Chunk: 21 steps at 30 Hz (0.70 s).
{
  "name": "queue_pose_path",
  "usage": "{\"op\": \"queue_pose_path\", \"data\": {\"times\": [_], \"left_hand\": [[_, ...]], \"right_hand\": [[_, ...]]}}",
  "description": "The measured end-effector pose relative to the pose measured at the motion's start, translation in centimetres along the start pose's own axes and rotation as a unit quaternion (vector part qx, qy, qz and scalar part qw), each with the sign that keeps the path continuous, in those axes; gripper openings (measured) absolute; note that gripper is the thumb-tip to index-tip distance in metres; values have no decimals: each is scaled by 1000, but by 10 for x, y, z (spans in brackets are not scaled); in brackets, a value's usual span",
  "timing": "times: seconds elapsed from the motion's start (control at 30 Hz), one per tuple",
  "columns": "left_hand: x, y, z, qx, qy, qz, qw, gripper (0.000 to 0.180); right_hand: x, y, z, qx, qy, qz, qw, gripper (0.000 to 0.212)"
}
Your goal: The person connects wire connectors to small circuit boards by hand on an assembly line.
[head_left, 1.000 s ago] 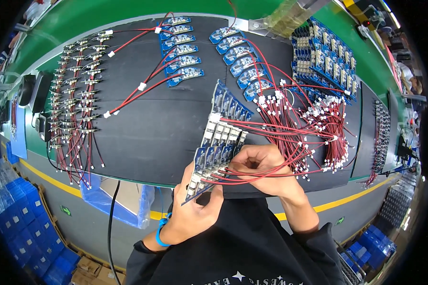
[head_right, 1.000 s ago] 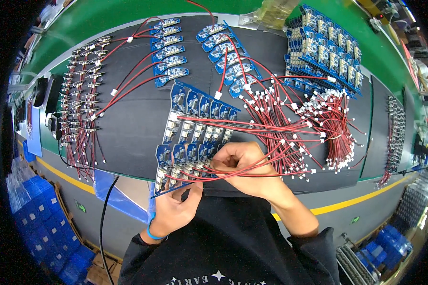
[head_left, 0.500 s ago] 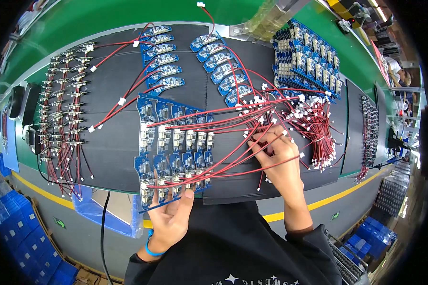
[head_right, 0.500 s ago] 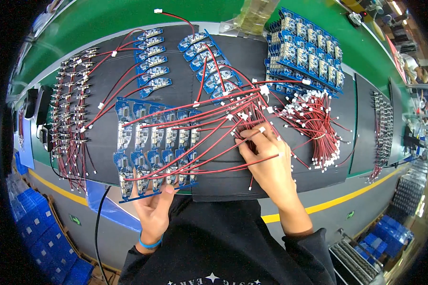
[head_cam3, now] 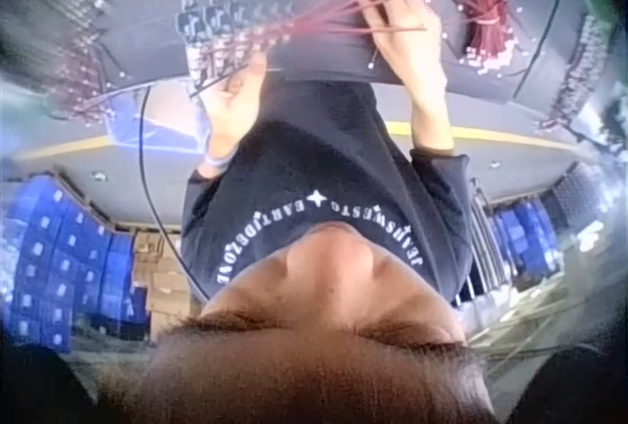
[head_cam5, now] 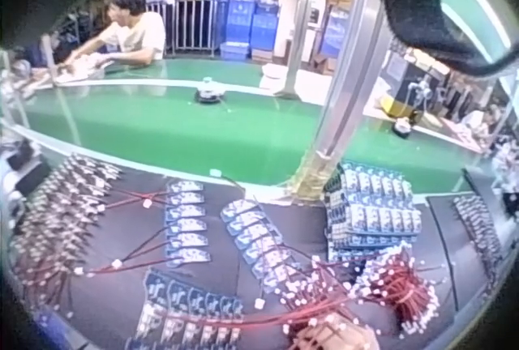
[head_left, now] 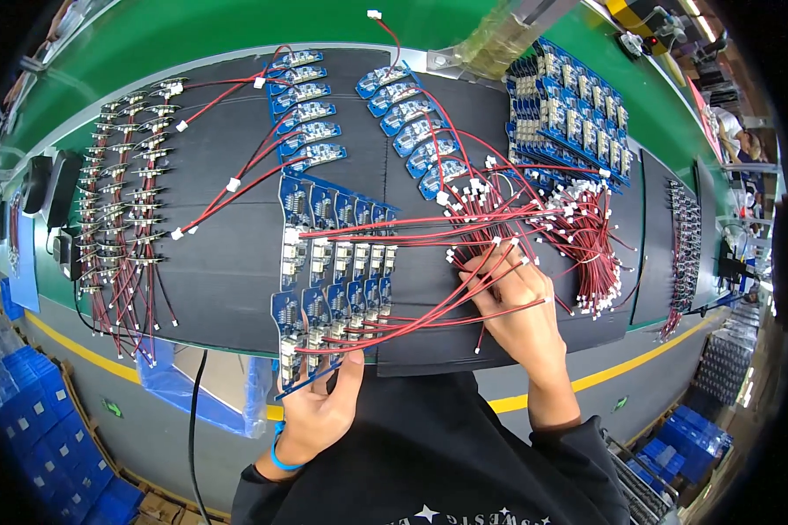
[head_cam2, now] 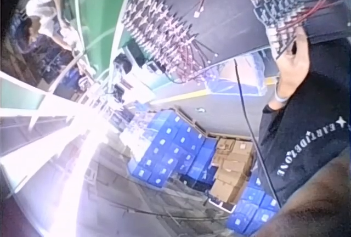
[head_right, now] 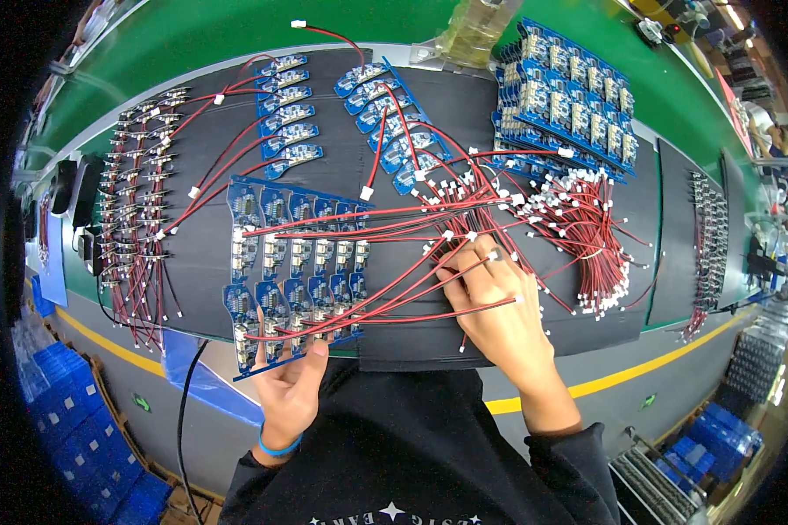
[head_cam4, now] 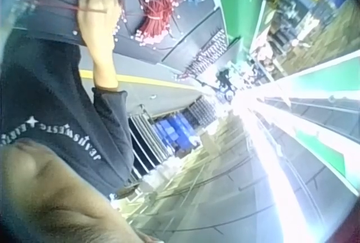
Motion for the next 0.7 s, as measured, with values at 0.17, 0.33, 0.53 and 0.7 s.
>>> {"op": "queue_pose_path", "data": {"times": [0.17, 0.33, 0.53, 0.7], "left_hand": [[0, -1, -1, -5, -5, -19, 1000, 48], [0, 1, 0, -12, 3, -2, 1000, 61], [3, 4, -1, -19, -1, -9, 1000, 60], [2, 3, -2, -32, 4, -25, 999, 62]], "right_hand": [[-35, 27, -17, -1, -198, 100, 975, 5], [-27, 12, -22, 75, -153, 89, 981, 13], [-28, 7, 3, -57, -142, 57, 987, 14], [-30, -5, 9, -64, -125, -8, 990, 9]]}}
Point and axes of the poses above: each hand's wrist, its own z-axis towards the middle knuckle, its own y-axis out of the back of the hand, x = y × z, the point moved 7 cm from there along z, towards the middle knuckle
